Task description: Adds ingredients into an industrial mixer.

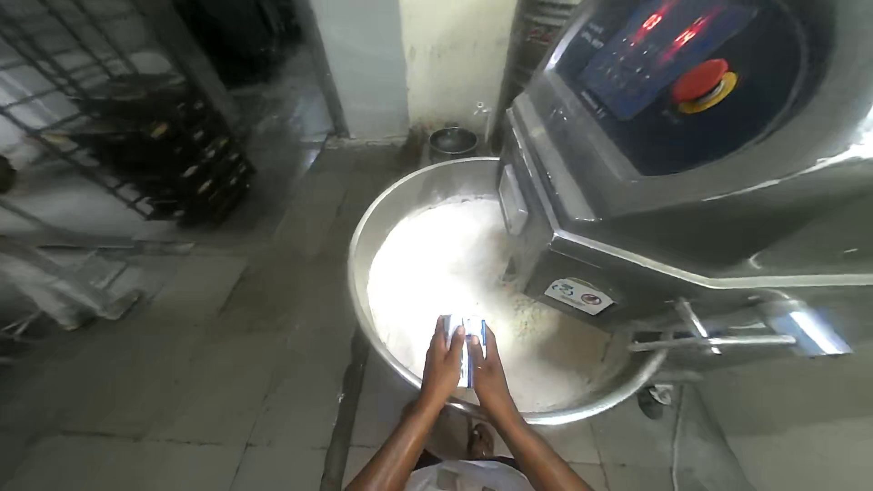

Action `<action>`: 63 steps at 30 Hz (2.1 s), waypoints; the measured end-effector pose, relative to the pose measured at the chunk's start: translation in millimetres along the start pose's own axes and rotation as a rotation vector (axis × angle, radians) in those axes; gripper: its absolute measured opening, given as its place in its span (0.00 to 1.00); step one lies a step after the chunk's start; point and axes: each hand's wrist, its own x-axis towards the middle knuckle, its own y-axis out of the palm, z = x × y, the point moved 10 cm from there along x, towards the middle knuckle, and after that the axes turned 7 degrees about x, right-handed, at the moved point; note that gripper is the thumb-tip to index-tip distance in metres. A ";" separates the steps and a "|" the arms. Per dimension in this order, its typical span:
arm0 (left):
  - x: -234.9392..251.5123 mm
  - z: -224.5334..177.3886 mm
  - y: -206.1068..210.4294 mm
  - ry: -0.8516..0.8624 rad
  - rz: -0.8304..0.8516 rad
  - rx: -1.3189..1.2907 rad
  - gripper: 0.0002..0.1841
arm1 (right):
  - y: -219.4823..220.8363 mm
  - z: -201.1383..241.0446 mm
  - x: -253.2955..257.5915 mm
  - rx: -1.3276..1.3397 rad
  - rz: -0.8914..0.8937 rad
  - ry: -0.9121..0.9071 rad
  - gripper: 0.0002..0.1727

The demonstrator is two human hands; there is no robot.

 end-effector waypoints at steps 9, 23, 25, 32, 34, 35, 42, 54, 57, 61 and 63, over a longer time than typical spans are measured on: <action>73.6 51.3 10.8 -0.405 0.544 -0.585 0.32 | -24.0 -26.6 15.2 0.666 -0.299 0.380 0.38; 84.7 62.3 63.3 -0.586 0.721 -0.520 0.13 | -73.2 22.9 21.0 0.830 -0.163 0.133 0.34; 108.6 55.8 52.9 -0.462 0.625 -0.297 0.19 | -92.8 25.7 16.3 0.676 -0.204 0.103 0.35; 126.3 30.8 48.6 -0.184 0.500 0.067 0.31 | -117.2 4.4 15.5 0.599 -0.297 0.093 0.25; 77.3 27.8 82.3 -0.313 0.705 -0.066 0.44 | -110.1 -2.1 19.9 0.554 -0.315 0.103 0.25; 59.9 30.4 99.5 -0.376 0.745 -0.154 0.47 | -105.7 -8.3 23.3 0.518 -0.319 0.120 0.25; 59.7 40.2 97.6 -0.356 0.239 -0.355 0.24 | -86.5 -52.8 34.1 0.664 -0.380 0.290 0.26; 49.5 -0.9 85.3 -0.180 0.155 -0.309 0.25 | -78.0 -56.3 52.6 0.531 -0.034 0.319 0.41; 43.7 -2.2 79.6 -0.162 0.009 -0.303 0.24 | -80.1 -58.7 58.8 0.453 -0.071 0.232 0.36; 36.3 -8.4 49.9 -0.091 -0.343 -0.347 0.23 | -80.5 -66.9 56.4 0.522 -0.152 0.278 0.35; 34.3 -15.0 51.1 -0.047 -0.279 -0.321 0.23 | -73.1 -68.8 54.4 0.595 -0.092 0.311 0.30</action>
